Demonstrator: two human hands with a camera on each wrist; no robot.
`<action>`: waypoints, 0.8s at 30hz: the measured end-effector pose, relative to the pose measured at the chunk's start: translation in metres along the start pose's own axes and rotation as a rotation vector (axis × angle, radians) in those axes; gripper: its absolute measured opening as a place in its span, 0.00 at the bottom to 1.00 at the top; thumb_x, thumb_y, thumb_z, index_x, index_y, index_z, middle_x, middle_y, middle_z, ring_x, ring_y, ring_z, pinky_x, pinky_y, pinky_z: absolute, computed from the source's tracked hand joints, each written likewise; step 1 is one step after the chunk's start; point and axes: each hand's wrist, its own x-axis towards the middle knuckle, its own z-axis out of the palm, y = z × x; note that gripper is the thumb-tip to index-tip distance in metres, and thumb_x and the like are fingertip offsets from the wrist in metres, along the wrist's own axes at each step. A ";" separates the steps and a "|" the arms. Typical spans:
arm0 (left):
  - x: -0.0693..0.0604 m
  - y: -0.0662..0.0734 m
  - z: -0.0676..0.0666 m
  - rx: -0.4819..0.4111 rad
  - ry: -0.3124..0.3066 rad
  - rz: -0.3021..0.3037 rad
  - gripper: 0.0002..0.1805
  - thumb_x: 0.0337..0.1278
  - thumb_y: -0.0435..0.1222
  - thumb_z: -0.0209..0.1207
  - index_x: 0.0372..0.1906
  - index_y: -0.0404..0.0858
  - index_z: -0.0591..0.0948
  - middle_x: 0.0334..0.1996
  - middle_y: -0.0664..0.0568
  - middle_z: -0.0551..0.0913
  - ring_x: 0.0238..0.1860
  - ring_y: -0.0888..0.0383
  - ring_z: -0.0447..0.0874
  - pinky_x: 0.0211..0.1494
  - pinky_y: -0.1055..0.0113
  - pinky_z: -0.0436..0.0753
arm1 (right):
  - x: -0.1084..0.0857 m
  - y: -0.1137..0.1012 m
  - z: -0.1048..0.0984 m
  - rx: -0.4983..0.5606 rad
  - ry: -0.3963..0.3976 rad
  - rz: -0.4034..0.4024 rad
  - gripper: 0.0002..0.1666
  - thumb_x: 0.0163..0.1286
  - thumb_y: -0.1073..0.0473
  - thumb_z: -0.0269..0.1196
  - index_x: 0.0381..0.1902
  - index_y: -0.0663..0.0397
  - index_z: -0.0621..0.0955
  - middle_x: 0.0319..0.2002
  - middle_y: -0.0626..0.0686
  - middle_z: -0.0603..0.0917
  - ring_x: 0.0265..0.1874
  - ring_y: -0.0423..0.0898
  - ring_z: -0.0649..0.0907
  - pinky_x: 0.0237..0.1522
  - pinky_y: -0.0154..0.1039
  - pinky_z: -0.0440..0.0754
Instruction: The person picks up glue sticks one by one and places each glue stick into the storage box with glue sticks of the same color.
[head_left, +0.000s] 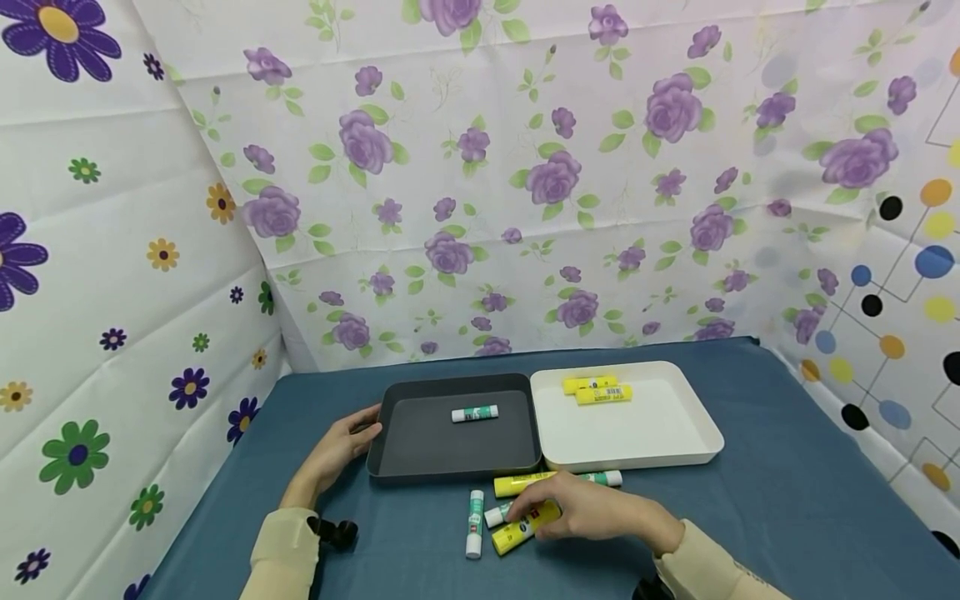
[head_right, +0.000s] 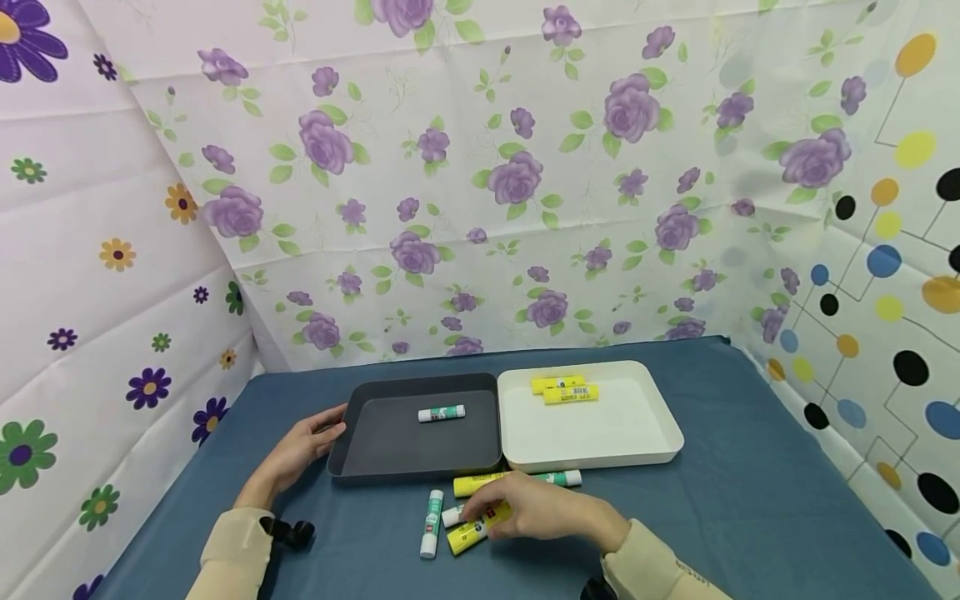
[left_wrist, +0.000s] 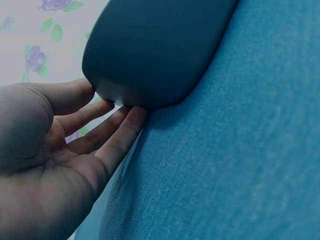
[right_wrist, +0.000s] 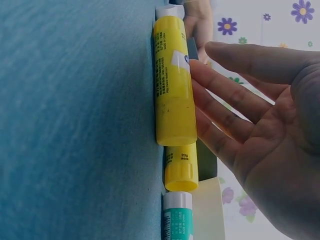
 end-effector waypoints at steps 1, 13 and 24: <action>0.000 0.000 0.000 0.001 -0.001 0.001 0.33 0.84 0.39 0.51 0.83 0.36 0.56 0.77 0.35 0.60 0.78 0.36 0.59 0.79 0.39 0.62 | 0.000 0.000 0.000 -0.006 -0.001 -0.001 0.21 0.73 0.65 0.67 0.62 0.49 0.85 0.57 0.41 0.85 0.53 0.38 0.82 0.62 0.37 0.80; 0.001 -0.002 0.000 -0.004 0.001 0.007 0.32 0.84 0.38 0.50 0.83 0.36 0.57 0.77 0.35 0.60 0.78 0.37 0.59 0.79 0.39 0.61 | 0.000 -0.002 0.000 -0.122 0.009 -0.016 0.21 0.72 0.67 0.68 0.59 0.45 0.86 0.54 0.38 0.85 0.49 0.34 0.82 0.56 0.34 0.83; 0.001 -0.001 -0.001 0.005 -0.006 0.014 0.33 0.84 0.39 0.51 0.83 0.35 0.56 0.77 0.34 0.60 0.77 0.36 0.60 0.79 0.39 0.62 | 0.000 0.000 0.000 -0.151 0.013 -0.004 0.21 0.70 0.71 0.67 0.56 0.47 0.89 0.52 0.38 0.86 0.52 0.34 0.82 0.56 0.34 0.83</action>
